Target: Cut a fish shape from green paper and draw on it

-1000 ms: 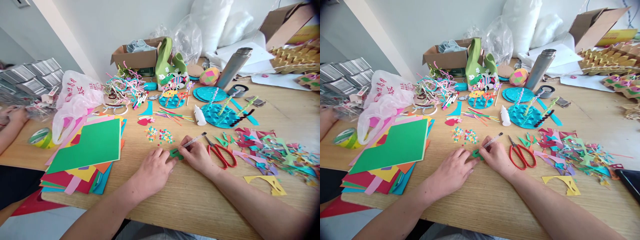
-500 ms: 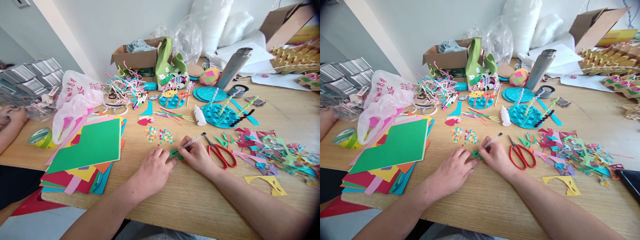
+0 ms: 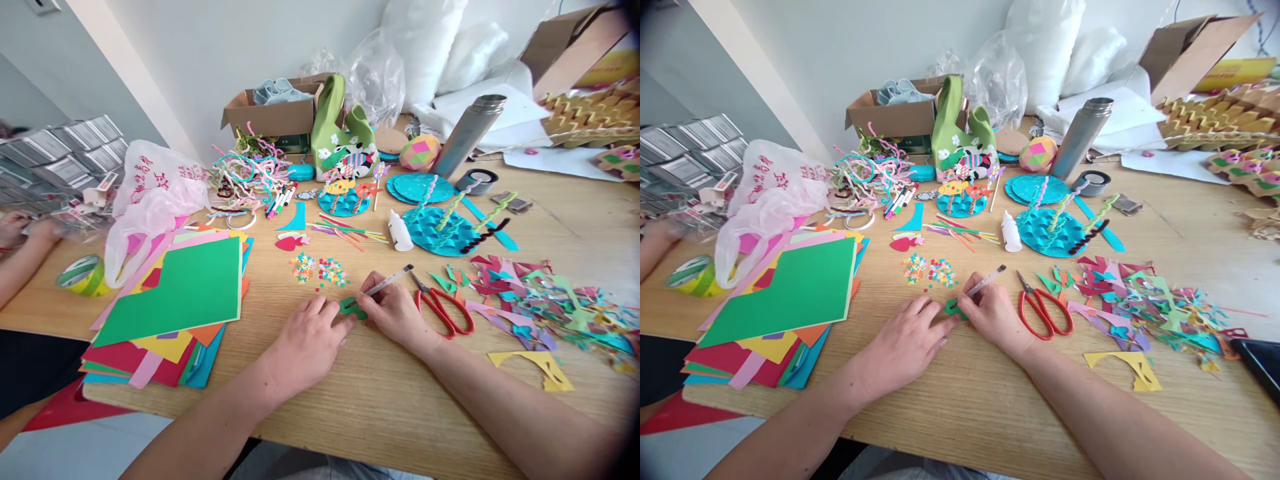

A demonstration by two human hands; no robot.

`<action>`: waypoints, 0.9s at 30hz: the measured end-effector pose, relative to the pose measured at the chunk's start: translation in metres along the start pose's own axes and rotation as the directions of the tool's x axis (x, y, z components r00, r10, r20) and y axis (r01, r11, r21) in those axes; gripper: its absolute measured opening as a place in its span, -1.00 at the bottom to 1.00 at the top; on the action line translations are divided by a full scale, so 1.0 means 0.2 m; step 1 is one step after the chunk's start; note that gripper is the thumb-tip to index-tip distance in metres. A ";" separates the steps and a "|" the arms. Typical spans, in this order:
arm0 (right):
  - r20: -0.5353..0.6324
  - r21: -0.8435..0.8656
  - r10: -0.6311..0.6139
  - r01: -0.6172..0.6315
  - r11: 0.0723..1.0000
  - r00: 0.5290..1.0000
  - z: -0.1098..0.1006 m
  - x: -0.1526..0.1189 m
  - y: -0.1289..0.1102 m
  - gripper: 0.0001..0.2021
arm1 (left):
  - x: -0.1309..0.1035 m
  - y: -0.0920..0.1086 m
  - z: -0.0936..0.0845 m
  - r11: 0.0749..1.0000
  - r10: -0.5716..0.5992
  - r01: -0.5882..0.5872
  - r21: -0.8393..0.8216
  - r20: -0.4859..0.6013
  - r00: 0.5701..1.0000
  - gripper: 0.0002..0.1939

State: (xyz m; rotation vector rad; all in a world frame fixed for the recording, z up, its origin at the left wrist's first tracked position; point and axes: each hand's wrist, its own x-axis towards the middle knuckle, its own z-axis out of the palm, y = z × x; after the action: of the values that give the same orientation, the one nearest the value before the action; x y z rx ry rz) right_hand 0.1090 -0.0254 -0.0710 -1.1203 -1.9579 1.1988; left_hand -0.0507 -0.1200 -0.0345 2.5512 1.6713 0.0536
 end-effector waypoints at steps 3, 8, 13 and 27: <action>-0.014 0.008 0.008 -0.008 1.000 1.000 0.00 0.00 0.00 -0.88 | 0.00 0.00 0.00 1.000 0.001 -0.001 -0.002 0.002 1.000 -0.68; -0.004 -0.013 0.003 -0.003 1.000 1.000 0.00 0.00 -0.01 -0.87 | 0.00 0.00 0.00 1.000 0.005 -0.005 -0.002 0.001 1.000 -0.68; 0.019 0.003 0.003 -0.003 1.000 1.000 0.00 0.00 0.00 -0.88 | 0.00 0.00 0.00 1.000 0.006 -0.006 0.000 -0.001 1.000 -0.68; 0.021 0.017 0.008 -0.008 1.000 1.000 0.00 0.00 0.01 -0.89 | 0.00 -0.01 0.01 1.000 0.015 -0.015 0.001 -0.007 1.000 -0.69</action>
State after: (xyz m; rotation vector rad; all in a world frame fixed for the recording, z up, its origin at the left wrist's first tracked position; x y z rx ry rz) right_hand 0.1095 -0.0255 -0.0723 -1.1121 -1.9575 1.2336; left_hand -0.0520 -0.1199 -0.0363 2.5681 1.6550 0.0632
